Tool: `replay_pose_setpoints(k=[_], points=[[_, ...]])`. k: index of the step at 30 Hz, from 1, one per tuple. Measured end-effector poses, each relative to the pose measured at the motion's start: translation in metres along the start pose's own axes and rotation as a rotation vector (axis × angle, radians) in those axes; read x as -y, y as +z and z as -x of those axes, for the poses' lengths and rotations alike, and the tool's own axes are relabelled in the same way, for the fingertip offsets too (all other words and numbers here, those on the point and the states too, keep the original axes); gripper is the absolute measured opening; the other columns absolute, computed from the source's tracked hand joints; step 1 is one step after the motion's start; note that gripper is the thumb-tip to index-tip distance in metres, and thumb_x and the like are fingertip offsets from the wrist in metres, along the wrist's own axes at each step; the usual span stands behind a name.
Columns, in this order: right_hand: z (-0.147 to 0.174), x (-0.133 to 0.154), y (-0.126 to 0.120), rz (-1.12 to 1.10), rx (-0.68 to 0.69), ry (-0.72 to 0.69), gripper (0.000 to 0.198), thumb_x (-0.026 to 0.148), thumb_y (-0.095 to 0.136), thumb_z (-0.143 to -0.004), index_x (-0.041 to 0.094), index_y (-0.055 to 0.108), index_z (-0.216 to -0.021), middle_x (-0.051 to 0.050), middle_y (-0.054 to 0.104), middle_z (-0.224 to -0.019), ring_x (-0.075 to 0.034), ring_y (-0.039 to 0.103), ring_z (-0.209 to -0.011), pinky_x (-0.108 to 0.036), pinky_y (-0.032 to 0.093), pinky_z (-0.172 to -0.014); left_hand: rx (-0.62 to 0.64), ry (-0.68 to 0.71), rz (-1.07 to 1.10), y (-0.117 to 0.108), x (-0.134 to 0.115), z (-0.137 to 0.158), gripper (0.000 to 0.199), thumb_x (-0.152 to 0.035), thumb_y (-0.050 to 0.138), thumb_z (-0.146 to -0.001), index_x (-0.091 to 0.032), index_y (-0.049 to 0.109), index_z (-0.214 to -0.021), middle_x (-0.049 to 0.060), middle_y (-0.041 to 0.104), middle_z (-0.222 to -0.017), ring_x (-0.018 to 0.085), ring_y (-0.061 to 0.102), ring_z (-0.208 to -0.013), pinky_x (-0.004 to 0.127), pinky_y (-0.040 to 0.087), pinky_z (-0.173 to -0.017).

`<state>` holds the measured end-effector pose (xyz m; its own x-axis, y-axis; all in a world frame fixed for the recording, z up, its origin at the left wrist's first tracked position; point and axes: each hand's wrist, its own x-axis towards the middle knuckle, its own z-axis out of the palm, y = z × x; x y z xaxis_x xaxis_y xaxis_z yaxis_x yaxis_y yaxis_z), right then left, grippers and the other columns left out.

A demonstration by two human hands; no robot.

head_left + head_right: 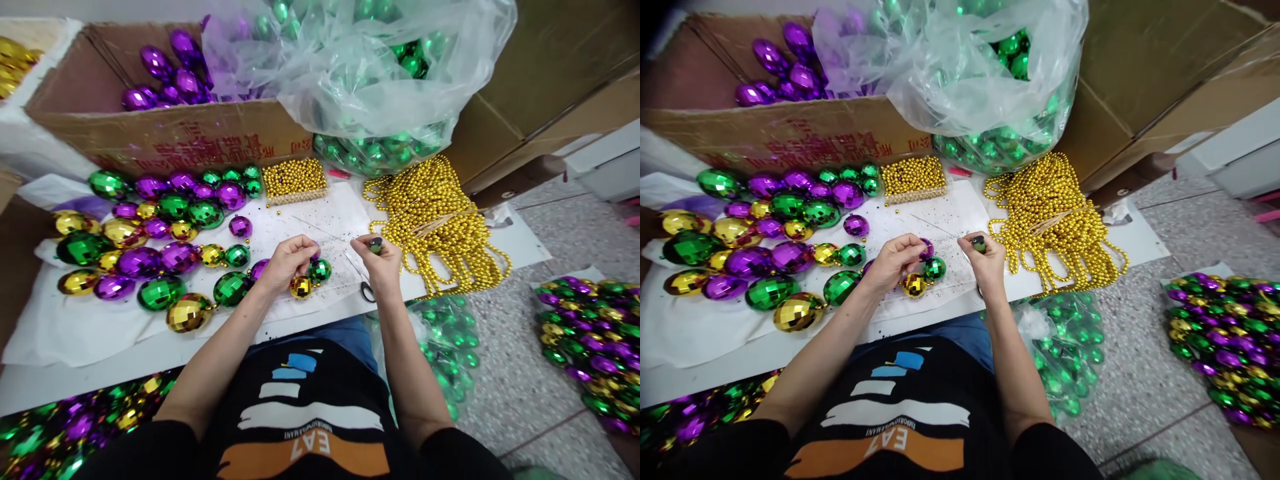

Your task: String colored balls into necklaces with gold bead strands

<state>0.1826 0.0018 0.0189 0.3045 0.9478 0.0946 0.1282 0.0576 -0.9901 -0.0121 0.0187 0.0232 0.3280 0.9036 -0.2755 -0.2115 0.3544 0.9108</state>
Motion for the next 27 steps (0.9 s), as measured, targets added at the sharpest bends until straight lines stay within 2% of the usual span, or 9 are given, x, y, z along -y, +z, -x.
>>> replay_pose_setpoints(k=[2, 7, 14, 18, 20, 22, 25, 27], points=[[-0.002, 0.002, 0.000, 0.060, -0.010, -0.052, 0.017, 0.034, 0.072, -0.073, 0.020, 0.065, -0.067, 0.002, 0.053, -0.061, -0.012, 0.043, -0.059, -0.026, 0.034, -0.055, -0.001, 0.019, -0.004, 0.002, 0.000, -0.001, 0.034, -0.043, 0.078, -0.067, -0.015, 0.059, -0.074, -0.009, 0.044, -0.045, 0.002, 0.033, -0.036, 0.017, 0.020, -0.037], [-0.003, 0.003, 0.000, 0.160, -0.043, -0.114, 0.016, 0.031, 0.069, -0.074, 0.020, 0.062, -0.065, 0.003, 0.051, -0.058, -0.011, 0.041, -0.057, -0.026, 0.032, -0.055, 0.016, 0.039, 0.025, 0.007, 0.003, -0.004, 0.032, -0.040, 0.078, -0.065, -0.014, 0.060, -0.073, -0.009, 0.044, -0.049, 0.001, 0.030, -0.037, 0.018, 0.018, -0.039], [-0.003, 0.000, -0.003, 0.182, -0.046, -0.096, 0.019, 0.032, 0.067, -0.074, 0.019, 0.059, -0.063, 0.003, 0.048, -0.057, -0.011, 0.040, -0.055, -0.026, 0.029, -0.054, 0.032, 0.029, 0.025, 0.008, 0.008, -0.006, 0.028, -0.036, 0.076, -0.067, -0.013, 0.061, -0.075, -0.007, 0.048, -0.053, 0.001, 0.031, -0.040, 0.018, 0.017, -0.040], [-0.004, -0.003, -0.003, 0.199, -0.047, -0.082, 0.020, 0.035, 0.066, -0.076, 0.020, 0.059, -0.066, 0.004, 0.047, -0.057, -0.011, 0.039, -0.055, -0.026, 0.030, -0.054, 0.036, 0.027, -0.015, 0.007, 0.006, -0.008, 0.029, -0.038, 0.075, -0.068, -0.014, 0.061, -0.075, -0.008, 0.045, -0.050, 0.002, 0.031, -0.039, 0.019, 0.019, -0.040], [-0.005, -0.008, -0.002, 0.233, -0.024, -0.062, 0.020, 0.036, 0.065, -0.077, 0.020, 0.059, -0.067, 0.004, 0.047, -0.057, -0.011, 0.041, -0.055, -0.025, 0.032, -0.055, 0.029, 0.018, -0.051, 0.005, 0.002, -0.011, 0.029, -0.038, 0.075, -0.068, -0.014, 0.061, -0.075, -0.009, 0.043, -0.047, 0.003, 0.031, -0.038, 0.018, 0.019, -0.040], [-0.006, -0.013, -0.001, 0.290, 0.055, -0.042, 0.019, 0.035, 0.063, -0.079, 0.020, 0.059, -0.068, 0.004, 0.050, -0.059, -0.012, 0.045, -0.057, -0.025, 0.034, -0.057, 0.000, 0.010, -0.104, 0.002, -0.004, -0.015, 0.029, -0.038, 0.074, -0.067, -0.014, 0.061, -0.074, -0.008, 0.043, -0.045, 0.004, 0.033, -0.038, 0.017, 0.020, -0.040], [-0.007, -0.021, -0.007, 0.369, 0.211, -0.079, 0.014, 0.034, 0.064, -0.080, 0.020, 0.065, -0.082, 0.000, 0.062, -0.078, -0.016, 0.058, -0.074, -0.027, 0.043, -0.070, -0.062, -0.013, -0.167, -0.005, -0.011, -0.021, 0.030, -0.040, 0.075, -0.065, -0.015, 0.060, -0.074, -0.008, 0.044, -0.044, 0.004, 0.037, -0.038, 0.016, 0.022, -0.039], [-0.007, -0.026, -0.015, 0.445, 0.214, -0.117, 0.022, 0.035, 0.065, -0.081, 0.021, 0.066, -0.099, -0.004, 0.065, -0.098, -0.020, 0.061, -0.091, -0.030, 0.046, -0.082, -0.099, -0.027, -0.177, -0.011, -0.011, -0.025, 0.032, -0.041, 0.076, -0.064, -0.015, 0.060, -0.075, -0.007, 0.049, -0.048, 0.005, 0.041, -0.039, 0.016, 0.025, -0.038]])
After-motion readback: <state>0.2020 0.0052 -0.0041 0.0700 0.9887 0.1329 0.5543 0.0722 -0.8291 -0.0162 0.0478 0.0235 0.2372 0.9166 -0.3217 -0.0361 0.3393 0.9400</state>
